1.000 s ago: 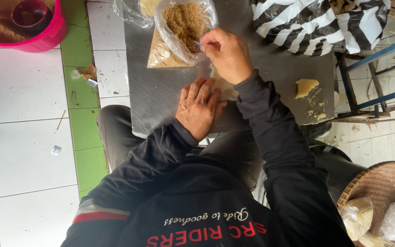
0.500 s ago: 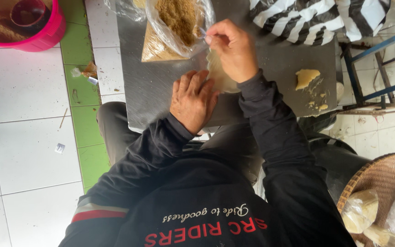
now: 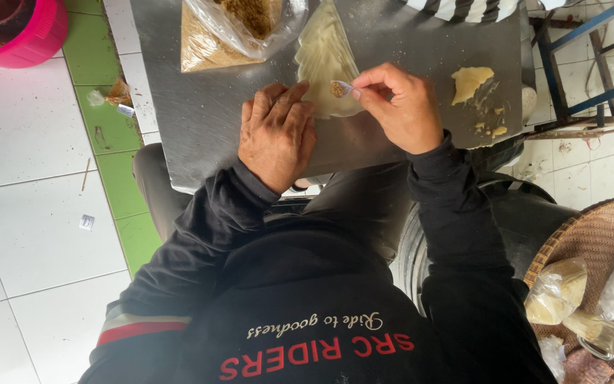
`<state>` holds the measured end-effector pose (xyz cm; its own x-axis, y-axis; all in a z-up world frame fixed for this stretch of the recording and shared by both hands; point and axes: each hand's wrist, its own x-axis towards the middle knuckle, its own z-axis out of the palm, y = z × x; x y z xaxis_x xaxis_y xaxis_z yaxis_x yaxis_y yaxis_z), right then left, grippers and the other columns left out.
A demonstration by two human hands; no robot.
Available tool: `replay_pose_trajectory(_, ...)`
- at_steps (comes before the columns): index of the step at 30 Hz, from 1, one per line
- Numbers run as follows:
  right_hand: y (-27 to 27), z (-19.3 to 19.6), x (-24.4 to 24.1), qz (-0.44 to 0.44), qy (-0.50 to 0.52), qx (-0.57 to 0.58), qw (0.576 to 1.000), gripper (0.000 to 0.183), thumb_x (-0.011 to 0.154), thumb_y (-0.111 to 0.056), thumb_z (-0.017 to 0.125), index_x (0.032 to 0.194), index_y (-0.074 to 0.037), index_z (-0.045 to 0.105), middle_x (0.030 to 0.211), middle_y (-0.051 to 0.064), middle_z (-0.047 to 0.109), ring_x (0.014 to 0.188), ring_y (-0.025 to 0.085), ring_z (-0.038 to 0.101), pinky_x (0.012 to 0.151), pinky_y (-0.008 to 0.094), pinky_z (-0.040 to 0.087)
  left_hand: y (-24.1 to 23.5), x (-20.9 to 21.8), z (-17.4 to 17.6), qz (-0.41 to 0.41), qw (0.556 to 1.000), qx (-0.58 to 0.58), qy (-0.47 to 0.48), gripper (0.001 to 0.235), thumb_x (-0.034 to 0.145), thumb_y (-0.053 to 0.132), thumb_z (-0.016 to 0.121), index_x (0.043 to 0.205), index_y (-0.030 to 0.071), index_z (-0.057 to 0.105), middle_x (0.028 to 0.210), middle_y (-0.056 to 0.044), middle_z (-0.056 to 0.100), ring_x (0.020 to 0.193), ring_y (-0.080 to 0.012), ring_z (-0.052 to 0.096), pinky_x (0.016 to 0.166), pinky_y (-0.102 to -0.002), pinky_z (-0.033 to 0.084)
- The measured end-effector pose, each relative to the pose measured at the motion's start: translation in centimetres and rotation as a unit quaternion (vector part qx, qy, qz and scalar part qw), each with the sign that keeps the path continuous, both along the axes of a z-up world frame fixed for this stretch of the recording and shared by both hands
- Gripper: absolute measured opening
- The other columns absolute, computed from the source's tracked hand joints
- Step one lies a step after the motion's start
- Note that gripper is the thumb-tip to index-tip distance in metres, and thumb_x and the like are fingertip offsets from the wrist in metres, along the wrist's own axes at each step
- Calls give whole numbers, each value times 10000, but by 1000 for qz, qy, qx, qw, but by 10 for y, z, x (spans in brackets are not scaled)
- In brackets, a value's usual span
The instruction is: The person folds thin sheets of dough into triangular shapes on a metal table. They repeatedly pick up a sheet, fold it, and place it into a growing stack. A bag of granular filling and a basket of wrapped items are visible nearby.
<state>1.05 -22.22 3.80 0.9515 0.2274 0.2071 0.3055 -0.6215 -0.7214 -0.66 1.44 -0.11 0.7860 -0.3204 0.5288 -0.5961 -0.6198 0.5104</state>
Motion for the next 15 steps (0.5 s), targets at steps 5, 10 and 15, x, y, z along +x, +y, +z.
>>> replay_pose_trajectory(5, 9, 1, -4, 38, -87, -41, 995, 113, 1003, 37, 735, 1081, -35, 699, 1071, 67, 750, 918, 176, 725, 792, 301, 580, 1, 1, -2, -20, 1000, 6, 8, 183, 871, 81, 719, 1047, 47, 682, 1333, -84, 691, 1264, -265, 557, 1035, -414, 437)
replay_pose_trajectory(10, 13, -1, -2, 75, -166, -148, 972, 132, 990, 46, 731, 1072, -50, 692, 1116, 52, 736, 1019, 253, 693, 871, 371, 576, 1, 0, -2, -25, 1000, 11, 13, 191, 853, 49, 706, 1041, 63, 676, 1296, -60, 710, 1254, -254, 558, 1021, -411, 433)
replay_pose_trajectory(15, 13, -2, -3, 85, -185, -177, 963, 160, 966, 46, 734, 1083, -56, 702, 1140, 43, 727, 1051, 260, 676, 898, 367, 575, 2, 0, 0, -39, 999, 13, 16, 244, 834, 43, 712, 1075, 62, 683, 1277, -47, 714, 1253, -252, 553, 1013, -414, 429)
